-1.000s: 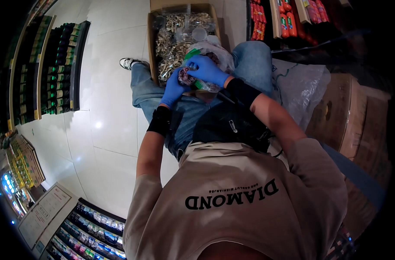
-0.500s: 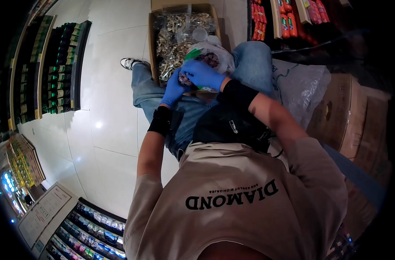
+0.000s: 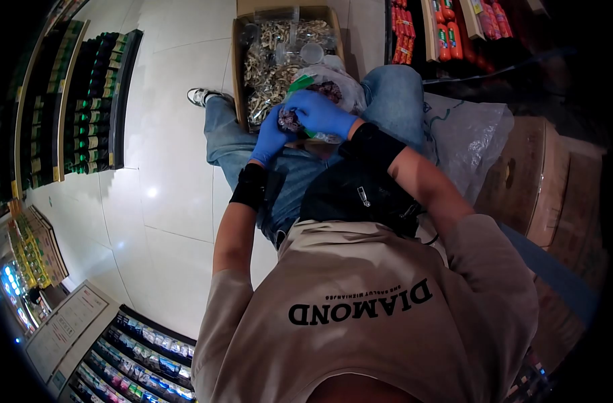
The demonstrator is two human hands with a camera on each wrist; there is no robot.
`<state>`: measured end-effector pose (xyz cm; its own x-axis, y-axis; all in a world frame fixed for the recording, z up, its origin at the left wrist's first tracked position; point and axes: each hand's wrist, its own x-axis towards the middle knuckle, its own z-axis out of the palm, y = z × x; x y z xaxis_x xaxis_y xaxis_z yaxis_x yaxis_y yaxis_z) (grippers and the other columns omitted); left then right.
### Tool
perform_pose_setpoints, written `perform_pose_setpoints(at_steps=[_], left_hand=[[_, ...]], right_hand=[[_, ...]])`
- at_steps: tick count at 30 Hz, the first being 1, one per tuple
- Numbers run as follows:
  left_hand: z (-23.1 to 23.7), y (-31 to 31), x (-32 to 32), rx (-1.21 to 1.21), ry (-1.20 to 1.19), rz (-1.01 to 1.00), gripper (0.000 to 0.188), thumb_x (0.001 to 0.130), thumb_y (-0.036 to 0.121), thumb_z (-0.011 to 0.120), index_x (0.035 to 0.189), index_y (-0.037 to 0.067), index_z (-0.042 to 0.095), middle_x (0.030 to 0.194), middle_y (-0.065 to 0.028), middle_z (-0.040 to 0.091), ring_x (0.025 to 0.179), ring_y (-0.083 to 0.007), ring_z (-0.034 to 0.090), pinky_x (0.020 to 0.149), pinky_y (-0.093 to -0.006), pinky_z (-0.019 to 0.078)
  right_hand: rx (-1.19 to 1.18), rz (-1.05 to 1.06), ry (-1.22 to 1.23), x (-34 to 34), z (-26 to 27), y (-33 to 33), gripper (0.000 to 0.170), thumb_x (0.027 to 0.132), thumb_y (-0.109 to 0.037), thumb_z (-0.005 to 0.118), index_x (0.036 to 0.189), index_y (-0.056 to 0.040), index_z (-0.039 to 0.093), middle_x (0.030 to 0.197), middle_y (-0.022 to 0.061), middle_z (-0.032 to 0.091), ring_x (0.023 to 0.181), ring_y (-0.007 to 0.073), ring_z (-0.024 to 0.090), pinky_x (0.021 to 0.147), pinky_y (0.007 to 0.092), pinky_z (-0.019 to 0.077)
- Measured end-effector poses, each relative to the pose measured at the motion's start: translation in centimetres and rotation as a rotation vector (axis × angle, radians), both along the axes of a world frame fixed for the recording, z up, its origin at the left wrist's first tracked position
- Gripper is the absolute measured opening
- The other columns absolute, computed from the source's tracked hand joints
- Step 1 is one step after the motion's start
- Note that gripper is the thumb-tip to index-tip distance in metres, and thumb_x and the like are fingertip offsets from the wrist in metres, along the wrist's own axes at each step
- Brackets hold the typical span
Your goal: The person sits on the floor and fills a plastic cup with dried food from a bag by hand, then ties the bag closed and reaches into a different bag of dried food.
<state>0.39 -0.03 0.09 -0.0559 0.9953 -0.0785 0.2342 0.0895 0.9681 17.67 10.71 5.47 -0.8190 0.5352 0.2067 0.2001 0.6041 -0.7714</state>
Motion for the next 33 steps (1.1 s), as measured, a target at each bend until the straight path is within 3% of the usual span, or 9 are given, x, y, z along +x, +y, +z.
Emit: perform_pose_setpoints(at_steps=[7,9,13,16,19,21,28,31,33], left_hand=[[0.6,-0.1,0.1,0.020,0.095,0.019,0.071,0.064,0.008,0.084,0.129,0.005,0.054,0.115,-0.0087,0.065,0.109,-0.0202,0.063,0.095,-0.0346,0.0502],[0.0,0.1,-0.1,-0.001,0.080,0.005,0.077,0.063,0.008,0.086,0.132,0.004,0.052,0.120,-0.0107,0.064,0.111,-0.0207,0.062,0.098,-0.0347,0.0496],[-0.8,0.0,-0.1,-0.006,0.003,0.023,0.083,0.062,0.008,0.089,0.135,0.003,0.051,0.123,-0.0121,0.063,0.113,-0.0203,0.061,0.099,-0.0345,0.0494],[-0.6,0.1,-0.2,-0.031,0.014,0.002,0.082,0.062,0.007,0.089,0.134,0.003,0.051,0.122,-0.0117,0.064,0.112,-0.0196,0.061,0.098,-0.0340,0.0496],[-0.6,0.0,0.0,0.010,-0.001,0.000,0.069,0.067,0.006,0.083,0.129,0.004,0.054,0.116,-0.0085,0.064,0.107,-0.0180,0.063,0.093,-0.0330,0.0508],[-0.3,-0.1,0.0,0.014,0.003,0.006,0.069,0.066,0.006,0.083,0.129,0.004,0.053,0.116,-0.0084,0.064,0.107,-0.0178,0.063,0.093,-0.0329,0.0508],[-0.5,0.0,0.1,-0.001,-0.012,0.021,0.071,0.065,0.005,0.082,0.130,0.004,0.053,0.116,-0.0085,0.064,0.108,-0.0174,0.062,0.094,-0.0321,0.0503],[-0.9,0.0,-0.1,0.000,0.035,0.019,0.073,0.064,0.005,0.083,0.131,0.004,0.053,0.117,-0.0081,0.064,0.108,-0.0178,0.062,0.095,-0.0326,0.0502],[-0.9,0.0,-0.1,0.011,0.059,0.019,0.073,0.064,0.004,0.083,0.131,0.003,0.054,0.118,-0.0080,0.065,0.109,-0.0181,0.062,0.096,-0.0329,0.0501]], right_hand=[[0.120,-0.032,0.058,0.3,-0.3,0.4,0.025,0.081,-0.004,0.061,0.103,-0.0060,0.071,0.102,0.0148,0.067,0.099,0.0360,0.063,0.089,0.0446,0.0509],[0.038,0.093,-0.064,0.3,-0.2,0.6,0.029,0.082,-0.002,0.061,0.110,-0.0071,0.071,0.111,0.0149,0.065,0.108,0.0361,0.060,0.094,0.0449,0.0484],[0.025,0.135,0.007,0.2,-0.2,0.3,0.033,0.082,-0.001,0.061,0.112,-0.0095,0.072,0.114,0.0149,0.062,0.110,0.0357,0.057,0.096,0.0435,0.0471],[0.095,0.157,-0.156,0.3,0.1,0.6,0.034,0.082,-0.002,0.061,0.112,-0.0102,0.073,0.112,0.0151,0.060,0.108,0.0354,0.056,0.094,0.0436,0.0462],[0.149,0.133,-0.140,0.2,-0.1,0.6,0.032,0.082,-0.003,0.061,0.112,-0.0093,0.072,0.106,0.0152,0.058,0.102,0.0351,0.056,0.090,0.0452,0.0462],[0.115,0.057,-0.003,0.1,-0.2,0.3,0.032,0.083,-0.004,0.061,0.112,-0.0089,0.072,0.105,0.0151,0.057,0.102,0.0349,0.056,0.089,0.0452,0.0461],[-0.008,0.109,-0.093,0.3,-0.6,0.5,0.025,0.083,-0.004,0.062,0.106,-0.0061,0.072,0.113,0.0152,0.059,0.109,0.0351,0.056,0.095,0.0426,0.0465],[0.028,0.077,0.038,0.5,-1.3,0.6,0.021,0.083,-0.004,0.061,0.101,-0.0051,0.072,0.109,0.0145,0.062,0.105,0.0339,0.058,0.093,0.0422,0.0474],[0.012,-0.116,0.079,0.8,-1.9,0.9,0.018,0.083,-0.003,0.060,0.097,-0.0040,0.072,0.103,0.0148,0.065,0.100,0.0338,0.061,0.088,0.0437,0.0488]])
